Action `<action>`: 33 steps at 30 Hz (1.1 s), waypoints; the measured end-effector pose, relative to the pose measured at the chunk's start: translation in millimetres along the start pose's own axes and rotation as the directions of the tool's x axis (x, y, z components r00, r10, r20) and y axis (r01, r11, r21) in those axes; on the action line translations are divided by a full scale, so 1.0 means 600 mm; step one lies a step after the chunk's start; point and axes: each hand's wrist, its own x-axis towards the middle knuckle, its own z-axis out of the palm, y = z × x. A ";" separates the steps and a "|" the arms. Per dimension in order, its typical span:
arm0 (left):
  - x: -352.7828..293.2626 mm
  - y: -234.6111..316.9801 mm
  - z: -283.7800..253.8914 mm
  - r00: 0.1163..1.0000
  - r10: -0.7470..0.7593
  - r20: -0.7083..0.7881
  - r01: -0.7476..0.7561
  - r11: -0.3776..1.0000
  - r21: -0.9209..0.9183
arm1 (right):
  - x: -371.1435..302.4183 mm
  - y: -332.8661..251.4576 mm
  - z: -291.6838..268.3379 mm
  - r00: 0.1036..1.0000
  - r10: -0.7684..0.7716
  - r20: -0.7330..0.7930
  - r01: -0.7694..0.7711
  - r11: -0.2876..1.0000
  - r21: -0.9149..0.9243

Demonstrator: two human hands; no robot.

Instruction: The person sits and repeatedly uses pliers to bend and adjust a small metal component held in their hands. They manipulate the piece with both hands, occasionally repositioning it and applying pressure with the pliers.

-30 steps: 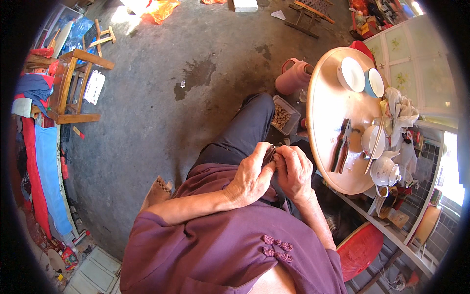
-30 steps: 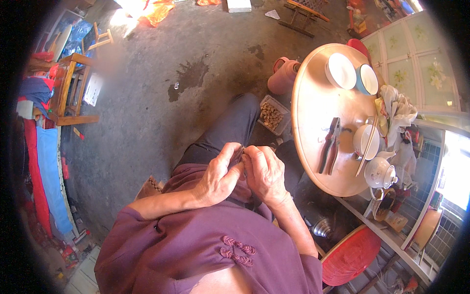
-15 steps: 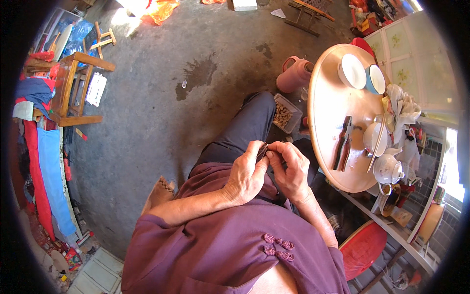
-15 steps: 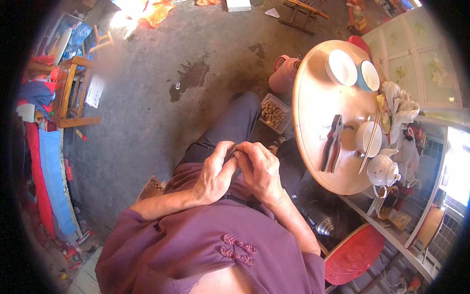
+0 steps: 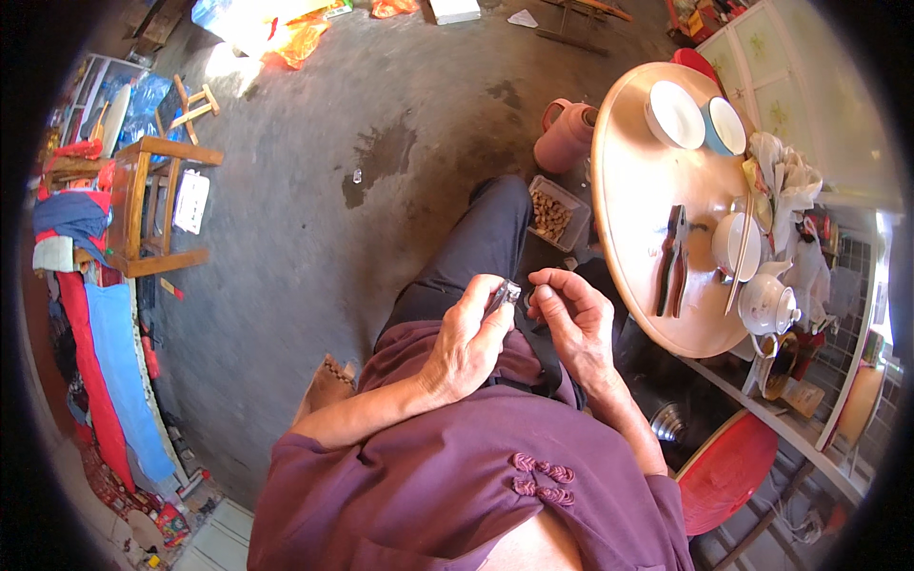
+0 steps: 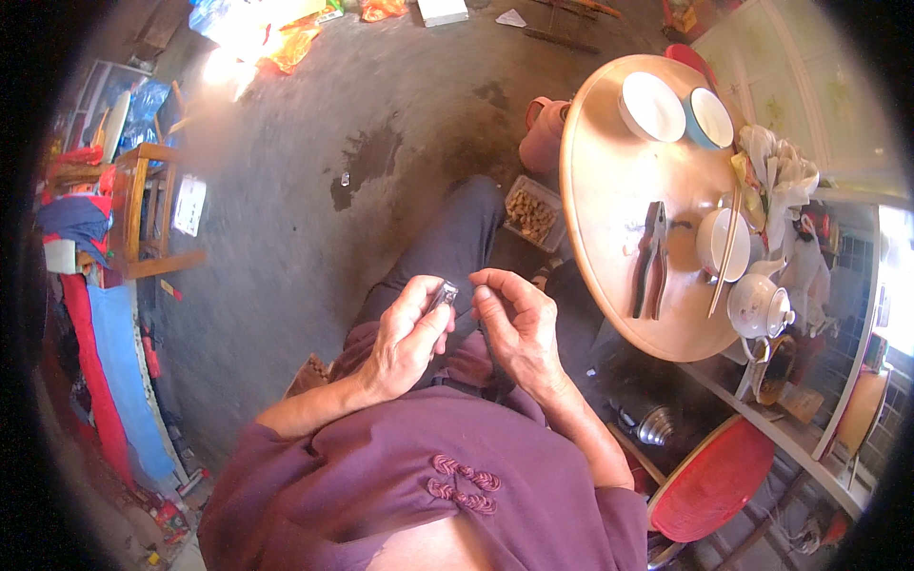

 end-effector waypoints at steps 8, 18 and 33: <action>-0.010 -0.004 -0.008 0.995 0.095 -0.018 -0.089 0.969 0.231 | 0.001 -0.012 0.001 0.943 -0.268 0.197 0.314 0.912 -0.265; -0.019 0.000 -0.012 0.974 0.228 0.001 -0.202 0.863 0.463 | -0.016 0.008 0.025 0.868 -0.460 0.189 0.488 0.714 -0.502; -0.012 -0.003 -0.033 0.997 -0.050 0.058 0.045 0.996 0.077 | -0.008 -0.001 -0.004 0.916 -0.391 0.092 0.389 0.804 -0.449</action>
